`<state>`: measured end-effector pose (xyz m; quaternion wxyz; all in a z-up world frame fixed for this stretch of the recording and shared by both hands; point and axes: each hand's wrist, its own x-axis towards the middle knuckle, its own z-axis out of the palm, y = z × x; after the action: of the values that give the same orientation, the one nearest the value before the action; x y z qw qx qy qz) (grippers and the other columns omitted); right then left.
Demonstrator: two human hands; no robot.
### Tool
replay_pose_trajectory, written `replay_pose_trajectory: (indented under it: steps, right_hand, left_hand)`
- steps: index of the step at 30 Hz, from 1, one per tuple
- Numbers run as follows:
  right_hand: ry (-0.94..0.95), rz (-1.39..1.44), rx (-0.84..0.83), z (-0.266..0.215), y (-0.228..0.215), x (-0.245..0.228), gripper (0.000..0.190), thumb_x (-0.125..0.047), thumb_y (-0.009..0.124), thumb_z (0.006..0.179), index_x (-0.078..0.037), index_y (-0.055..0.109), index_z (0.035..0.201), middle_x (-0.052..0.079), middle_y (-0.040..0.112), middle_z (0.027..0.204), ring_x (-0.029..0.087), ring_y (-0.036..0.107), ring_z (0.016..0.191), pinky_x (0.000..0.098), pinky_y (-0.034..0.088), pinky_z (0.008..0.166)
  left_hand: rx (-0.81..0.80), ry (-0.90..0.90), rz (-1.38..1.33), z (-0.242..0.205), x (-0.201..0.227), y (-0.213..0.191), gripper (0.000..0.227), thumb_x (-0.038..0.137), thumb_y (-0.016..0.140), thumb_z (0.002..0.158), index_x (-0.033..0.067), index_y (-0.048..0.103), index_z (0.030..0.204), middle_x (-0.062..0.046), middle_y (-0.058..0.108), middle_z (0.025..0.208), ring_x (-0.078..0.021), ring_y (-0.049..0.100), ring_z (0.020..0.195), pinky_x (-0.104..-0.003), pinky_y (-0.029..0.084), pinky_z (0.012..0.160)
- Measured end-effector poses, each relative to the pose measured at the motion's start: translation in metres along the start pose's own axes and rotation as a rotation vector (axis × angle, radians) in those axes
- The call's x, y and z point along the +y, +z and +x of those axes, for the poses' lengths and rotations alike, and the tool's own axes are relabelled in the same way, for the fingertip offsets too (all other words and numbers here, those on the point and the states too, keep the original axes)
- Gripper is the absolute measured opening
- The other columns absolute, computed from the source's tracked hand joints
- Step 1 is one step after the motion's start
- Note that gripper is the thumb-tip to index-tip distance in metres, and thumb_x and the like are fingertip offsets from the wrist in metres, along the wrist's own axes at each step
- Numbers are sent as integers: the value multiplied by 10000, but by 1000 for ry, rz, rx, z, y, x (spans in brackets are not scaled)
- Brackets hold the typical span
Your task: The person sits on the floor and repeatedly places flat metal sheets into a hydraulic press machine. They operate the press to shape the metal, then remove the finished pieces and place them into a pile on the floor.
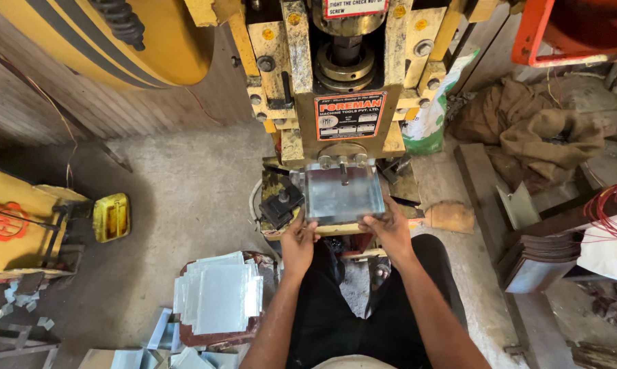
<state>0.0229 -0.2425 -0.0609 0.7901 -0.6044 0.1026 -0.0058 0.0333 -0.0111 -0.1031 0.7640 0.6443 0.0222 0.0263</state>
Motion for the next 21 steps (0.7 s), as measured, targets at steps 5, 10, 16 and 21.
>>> replay_pose_trajectory:
  steps: [5,10,16,21]
  right_hand:
    - [-39,11,-3,7,6,2,766,72,626,914,-55,280,1585,221,691,1109,291,725,976,405,634,876]
    - [-53,67,-3,19,4,4,785,108,613,908,-47,273,1598,222,687,1116,290,726,993,416,631,904]
    - [-92,57,-44,20,-3,13,803,101,639,909,-47,269,1607,193,694,1124,264,716,978,402,632,899]
    - [-62,46,-35,22,-4,12,794,99,646,898,-48,290,1592,188,707,1070,265,727,947,397,637,886]
  left_hand:
    - [-17,43,2,9,2,-3,416,45,645,1026,-61,615,1427,-64,672,912,-79,590,726,-220,500,651]
    - [-15,14,5,20,13,2,497,37,638,974,3,547,1461,-32,715,997,-66,619,740,-215,546,677]
    - [-13,-23,44,12,10,1,529,43,650,979,17,521,1492,-43,709,968,-77,608,709,-225,529,657]
    - [-29,9,-47,18,-5,-1,555,46,660,971,5,508,1503,-32,710,1004,-73,597,721,-219,522,663]
